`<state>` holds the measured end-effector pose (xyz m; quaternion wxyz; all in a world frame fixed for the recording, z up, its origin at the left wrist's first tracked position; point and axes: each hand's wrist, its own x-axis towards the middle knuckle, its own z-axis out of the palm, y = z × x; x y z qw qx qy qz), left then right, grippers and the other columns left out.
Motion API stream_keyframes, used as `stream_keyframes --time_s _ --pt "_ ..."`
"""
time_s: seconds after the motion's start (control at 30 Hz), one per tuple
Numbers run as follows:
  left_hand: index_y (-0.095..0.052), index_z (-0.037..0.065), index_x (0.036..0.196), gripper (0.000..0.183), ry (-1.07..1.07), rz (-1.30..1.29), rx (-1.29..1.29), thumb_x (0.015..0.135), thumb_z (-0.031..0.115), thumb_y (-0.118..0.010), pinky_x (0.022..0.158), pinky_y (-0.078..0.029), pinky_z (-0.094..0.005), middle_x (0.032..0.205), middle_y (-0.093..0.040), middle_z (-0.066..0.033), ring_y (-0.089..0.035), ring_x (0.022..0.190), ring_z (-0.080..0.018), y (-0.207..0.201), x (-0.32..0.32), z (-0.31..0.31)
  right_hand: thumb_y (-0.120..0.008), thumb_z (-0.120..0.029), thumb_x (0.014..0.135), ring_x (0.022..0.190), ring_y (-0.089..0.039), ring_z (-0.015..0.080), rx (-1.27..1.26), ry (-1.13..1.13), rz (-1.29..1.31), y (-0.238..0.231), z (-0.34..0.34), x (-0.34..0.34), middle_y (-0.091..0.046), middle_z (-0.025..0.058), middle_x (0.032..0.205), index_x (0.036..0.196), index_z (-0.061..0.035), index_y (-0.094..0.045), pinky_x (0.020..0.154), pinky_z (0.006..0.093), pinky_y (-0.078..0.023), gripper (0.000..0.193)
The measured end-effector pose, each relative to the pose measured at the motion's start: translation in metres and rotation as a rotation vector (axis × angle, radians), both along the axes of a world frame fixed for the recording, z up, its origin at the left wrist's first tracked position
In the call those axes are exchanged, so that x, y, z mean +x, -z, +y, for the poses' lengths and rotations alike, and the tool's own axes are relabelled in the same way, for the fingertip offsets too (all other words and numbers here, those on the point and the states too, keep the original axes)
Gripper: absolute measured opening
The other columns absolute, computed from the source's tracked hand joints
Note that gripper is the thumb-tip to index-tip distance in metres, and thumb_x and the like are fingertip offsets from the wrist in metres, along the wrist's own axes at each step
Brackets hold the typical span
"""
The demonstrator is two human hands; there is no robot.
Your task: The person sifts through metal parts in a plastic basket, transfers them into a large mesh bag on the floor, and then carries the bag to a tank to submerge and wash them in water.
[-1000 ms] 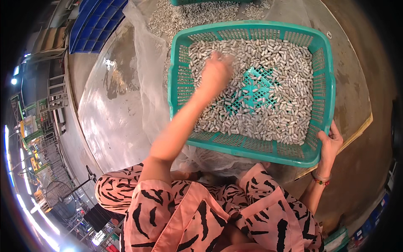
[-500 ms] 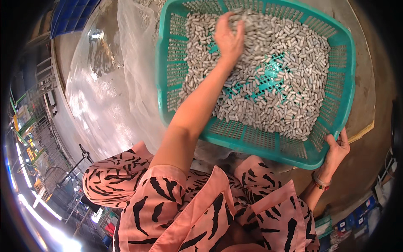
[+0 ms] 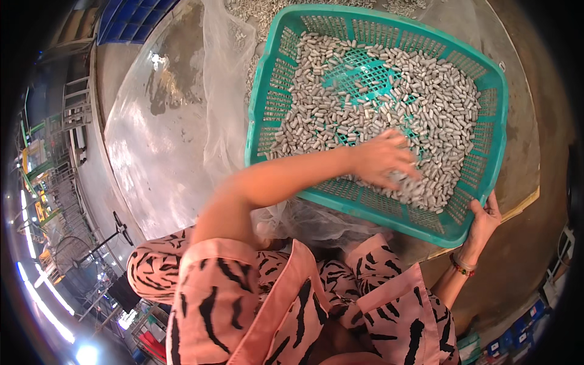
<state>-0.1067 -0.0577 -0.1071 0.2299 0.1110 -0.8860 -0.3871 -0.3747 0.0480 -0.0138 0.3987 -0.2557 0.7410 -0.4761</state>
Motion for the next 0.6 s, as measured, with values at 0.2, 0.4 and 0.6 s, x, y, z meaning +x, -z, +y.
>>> stream_keyframes --time_s 0.2,0.4,0.6 --pt "-0.054 0.03 0.119 0.054 0.087 -0.459 -0.016 0.068 0.032 -0.071 0.091 -0.03 -0.0466 0.12 -0.048 -0.0016 -0.039 0.113 -0.0266 -0.002 0.147 -0.007 -0.054 0.012 0.068 0.081 -0.06 0.0119 0.05 -0.001 -0.044 -0.008 -0.007 0.01 -0.063 0.0103 0.1 0.122 0.0096 -0.048 0.072 0.0227 -0.048 0.054" --pt "-0.046 0.038 0.125 0.065 0.095 -0.343 -0.225 0.066 0.026 -0.069 0.092 -0.028 -0.056 0.129 -0.039 0.0012 -0.034 0.12 -0.0264 0.021 0.063 -0.011 -0.054 0.012 0.068 0.083 -0.06 0.0124 0.009 0.06 -0.08 -0.002 0.001 0.006 -0.063 0.0105 0.101 0.122 0.01 -0.048 0.075 0.0228 -0.047 0.054" --pt "-0.046 0.044 0.123 0.046 -0.135 -0.169 -0.422 0.079 0.041 -0.058 0.095 -0.025 -0.0605 0.129 -0.04 0.0039 -0.031 0.126 -0.024 0.043 -0.092 -0.048 -0.054 0.012 0.069 0.083 -0.059 0.0112 0.056 0.042 0.029 -0.001 0.001 0.008 -0.063 0.0107 0.101 0.121 0.0105 -0.049 0.075 0.0216 -0.046 0.053"
